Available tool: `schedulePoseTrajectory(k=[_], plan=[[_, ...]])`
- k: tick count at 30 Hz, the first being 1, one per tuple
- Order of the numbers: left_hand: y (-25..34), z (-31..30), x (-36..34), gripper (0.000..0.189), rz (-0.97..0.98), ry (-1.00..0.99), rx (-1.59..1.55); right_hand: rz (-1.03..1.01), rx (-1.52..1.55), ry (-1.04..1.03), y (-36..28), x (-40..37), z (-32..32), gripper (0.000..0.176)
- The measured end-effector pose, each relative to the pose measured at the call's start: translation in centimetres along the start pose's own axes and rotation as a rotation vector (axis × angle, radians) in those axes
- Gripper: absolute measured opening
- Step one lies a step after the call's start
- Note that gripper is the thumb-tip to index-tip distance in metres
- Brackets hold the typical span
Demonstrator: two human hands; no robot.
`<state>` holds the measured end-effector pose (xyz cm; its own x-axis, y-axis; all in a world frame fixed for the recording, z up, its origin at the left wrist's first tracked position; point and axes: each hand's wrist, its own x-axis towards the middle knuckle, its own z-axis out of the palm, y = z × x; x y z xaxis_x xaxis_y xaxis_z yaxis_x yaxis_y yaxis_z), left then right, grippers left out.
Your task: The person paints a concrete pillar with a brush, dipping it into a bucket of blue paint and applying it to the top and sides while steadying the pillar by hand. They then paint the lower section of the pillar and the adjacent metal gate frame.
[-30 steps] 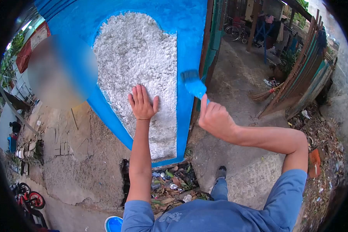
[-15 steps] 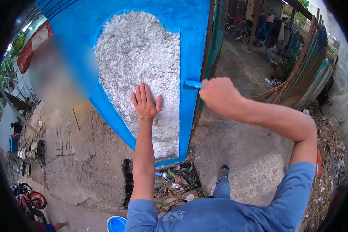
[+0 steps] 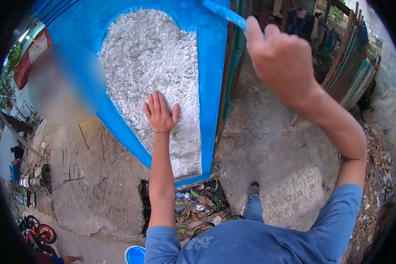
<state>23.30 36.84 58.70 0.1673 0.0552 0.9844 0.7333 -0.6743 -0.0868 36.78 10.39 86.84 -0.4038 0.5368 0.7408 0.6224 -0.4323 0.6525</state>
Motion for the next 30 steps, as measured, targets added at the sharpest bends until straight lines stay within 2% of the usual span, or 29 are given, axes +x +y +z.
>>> schedulePoseTrajectory(k=[5,9,15,17,19,20,22,23,25,27,30], plan=[[-0.1,0.0,-0.1,0.067,0.005,0.002,-0.012,-0.119,0.079,-0.165,-5.9,-6.7,3.3,0.043],[-0.1,0.0,0.0,0.067,0.024,0.009,-0.017,-0.227,0.157,-0.259,-10.0,-10.7,3.1,0.043],[-0.1,-0.1,0.0,0.067,0.015,0.003,-0.012,-0.375,0.266,-0.386,-12.0,-12.8,2.5,0.039],[0.0,0.0,0.1,0.067,0.016,0.007,-0.015,-0.400,0.327,-0.417,-11.8,-12.5,2.4,0.037],[0.0,-0.1,0.1,0.067,0.013,0.013,-0.008,-0.402,0.402,-0.500,-10.8,-11.1,2.4,0.024],[0.0,-0.1,0.1,0.065,0.003,0.017,-0.015,-0.408,0.404,-0.491,-10.2,-10.1,2.4,0.024],[0.0,-0.1,0.0,0.064,-0.009,0.022,-0.023,-0.366,0.394,-0.584,-8.4,-7.6,2.2,0.010],[0.0,-0.1,0.0,0.064,-0.013,0.027,-0.006,-0.309,0.390,-0.565,-7.1,-6.1,2.3,0.004],[-0.1,-0.2,-0.1,0.063,-0.021,-0.008,-0.035,-0.239,0.406,-0.564,-4.7,-3.0,2.4,0.004],[-0.3,-0.1,-0.1,0.065,-0.009,-0.019,0.004,-0.212,0.278,-0.458,-3.2,-1.5,1.9,0.002],[-0.3,-0.5,-0.2,0.063,-0.007,-0.009,-0.025,-0.133,0.100,-0.348,-1.2,0.5,1.1,0.010]])
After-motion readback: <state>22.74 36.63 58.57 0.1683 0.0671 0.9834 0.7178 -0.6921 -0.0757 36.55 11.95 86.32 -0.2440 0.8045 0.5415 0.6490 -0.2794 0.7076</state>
